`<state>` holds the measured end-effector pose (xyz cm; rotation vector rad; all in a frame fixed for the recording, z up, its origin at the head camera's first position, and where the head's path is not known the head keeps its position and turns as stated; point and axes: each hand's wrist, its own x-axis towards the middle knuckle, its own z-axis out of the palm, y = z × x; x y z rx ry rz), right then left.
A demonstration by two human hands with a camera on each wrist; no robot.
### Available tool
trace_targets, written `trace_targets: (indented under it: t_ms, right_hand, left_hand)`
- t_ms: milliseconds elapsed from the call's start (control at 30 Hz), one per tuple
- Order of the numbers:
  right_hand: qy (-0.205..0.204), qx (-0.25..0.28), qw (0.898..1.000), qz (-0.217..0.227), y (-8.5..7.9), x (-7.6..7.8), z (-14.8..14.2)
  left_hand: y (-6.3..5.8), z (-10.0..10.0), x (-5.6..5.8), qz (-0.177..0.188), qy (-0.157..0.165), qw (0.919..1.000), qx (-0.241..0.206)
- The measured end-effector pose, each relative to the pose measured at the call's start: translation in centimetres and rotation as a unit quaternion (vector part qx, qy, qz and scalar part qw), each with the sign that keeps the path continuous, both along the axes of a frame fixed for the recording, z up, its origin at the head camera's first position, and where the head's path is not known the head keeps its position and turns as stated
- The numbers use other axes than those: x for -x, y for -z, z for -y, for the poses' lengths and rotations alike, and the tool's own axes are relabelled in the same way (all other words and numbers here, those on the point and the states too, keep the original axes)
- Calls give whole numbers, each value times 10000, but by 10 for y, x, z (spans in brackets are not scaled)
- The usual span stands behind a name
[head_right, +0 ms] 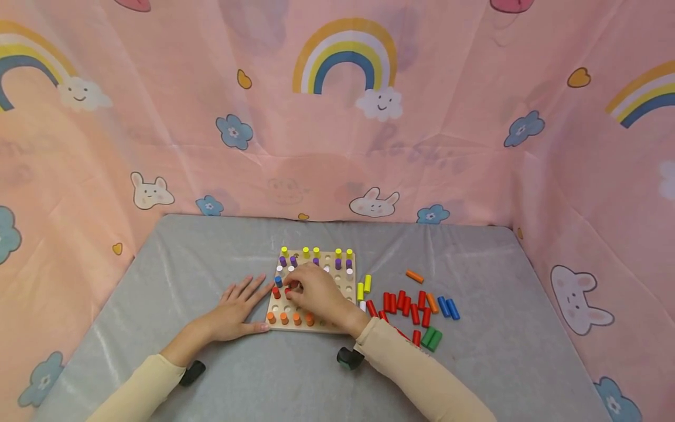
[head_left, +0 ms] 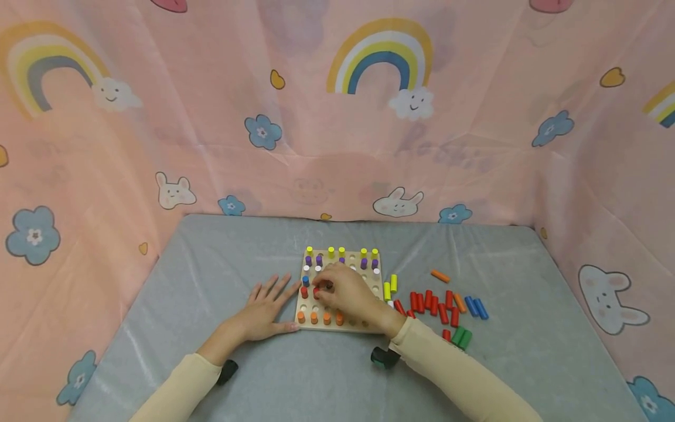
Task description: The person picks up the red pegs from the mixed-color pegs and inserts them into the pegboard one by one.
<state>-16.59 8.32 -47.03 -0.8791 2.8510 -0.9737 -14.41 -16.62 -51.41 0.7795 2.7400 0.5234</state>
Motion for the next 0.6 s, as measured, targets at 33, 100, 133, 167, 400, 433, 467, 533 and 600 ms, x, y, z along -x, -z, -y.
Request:
trace_targets:
  t_ms: [33, 100, 133, 167, 400, 433, 467, 533, 600]
  right_hand:
    - [-6, 34, 10000, -6, -1, 0, -1]
    - [-24, 133, 9999, -32, -4, -1, -4]
    - [-14, 164, 9999, -45, -6, -2, -5]
    - [-8, 194, 9998, -70, -7, -2, -7]
    - [105, 228, 9990, -364, -15, -4, -20]
    - [138, 237, 9990, -364, -16, -4, -21]
    - [172, 246, 9989, -357, -17, -5, -23]
    - [257, 239, 9989, -320, -18, -5, -25]
    - [344, 243, 9988, -265, -19, -6, -29]
  left_hand:
    - [-1, 0, 0, -1, 4, 10000, -16]
    - [-4, -1, -1, 23, 12, 10000, 8]
    - [-7, -2, -1, 45, 14, 10000, 43]
    - [-9, -2, -2, 59, 17, 10000, 64]
    - [-17, -6, -3, 164, -25, 9993, 329]
    - [-17, -5, -3, 158, -27, 9993, 324]
    - [-16, -5, -3, 162, -27, 9994, 296]
    - [-15, -4, -2, 150, -29, 9996, 236]
    - [-14, -4, -2, 142, -28, 9998, 170]
